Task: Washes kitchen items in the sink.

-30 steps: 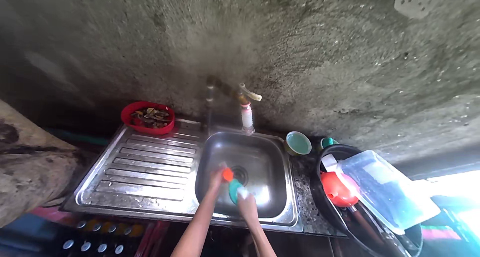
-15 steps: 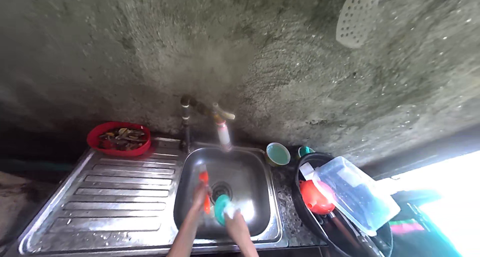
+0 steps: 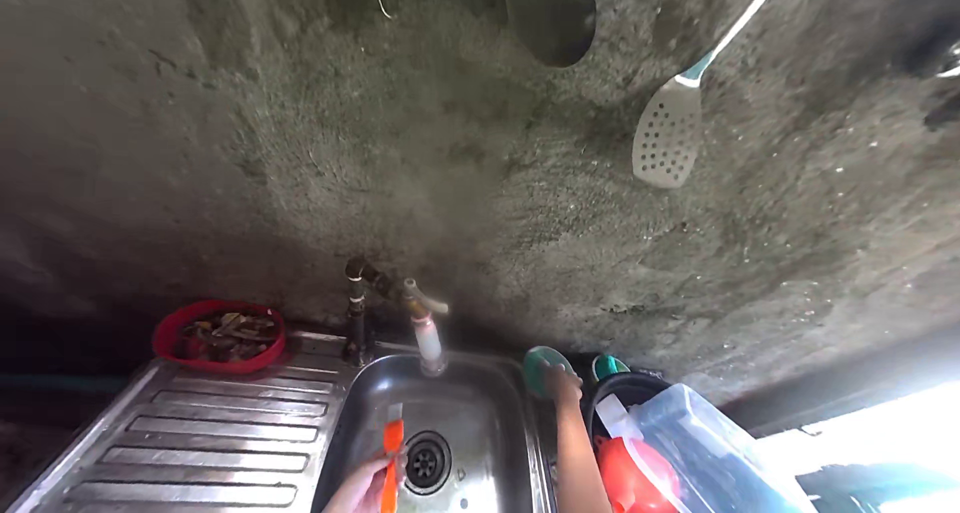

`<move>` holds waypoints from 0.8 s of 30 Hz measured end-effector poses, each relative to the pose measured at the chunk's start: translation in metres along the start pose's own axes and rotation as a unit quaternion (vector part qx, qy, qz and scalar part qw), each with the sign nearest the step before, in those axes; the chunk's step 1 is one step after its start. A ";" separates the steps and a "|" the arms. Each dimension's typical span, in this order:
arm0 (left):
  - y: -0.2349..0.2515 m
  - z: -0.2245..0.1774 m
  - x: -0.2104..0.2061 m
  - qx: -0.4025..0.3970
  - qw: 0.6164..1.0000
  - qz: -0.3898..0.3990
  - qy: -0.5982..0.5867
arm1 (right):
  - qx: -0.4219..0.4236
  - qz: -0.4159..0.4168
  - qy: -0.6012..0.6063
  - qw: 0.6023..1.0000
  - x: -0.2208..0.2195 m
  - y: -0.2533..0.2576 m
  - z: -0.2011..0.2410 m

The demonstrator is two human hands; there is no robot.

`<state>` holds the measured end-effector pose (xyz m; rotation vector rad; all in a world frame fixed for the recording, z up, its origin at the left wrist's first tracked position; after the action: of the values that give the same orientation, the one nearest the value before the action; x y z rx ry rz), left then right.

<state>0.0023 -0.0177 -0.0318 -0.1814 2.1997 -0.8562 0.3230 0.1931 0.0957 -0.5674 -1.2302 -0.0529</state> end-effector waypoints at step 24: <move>0.047 -0.037 -0.104 0.070 0.980 0.077 -0.168 | 0.540 -0.104 0.424 0.719 0.044 -0.179 0.207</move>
<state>0.0560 0.0769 0.0194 -0.0788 1.8079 -0.8238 0.0971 0.1413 0.2476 0.6151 -0.2437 0.1999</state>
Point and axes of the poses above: each hand's wrist, its own y-axis towards the middle knuckle, its own x-axis out of the back of the hand, z = x × y, the point moved 5 cm from there along y, towards the middle knuckle, and after that the axes turned 1 degree about x, right-handed, at the moved point
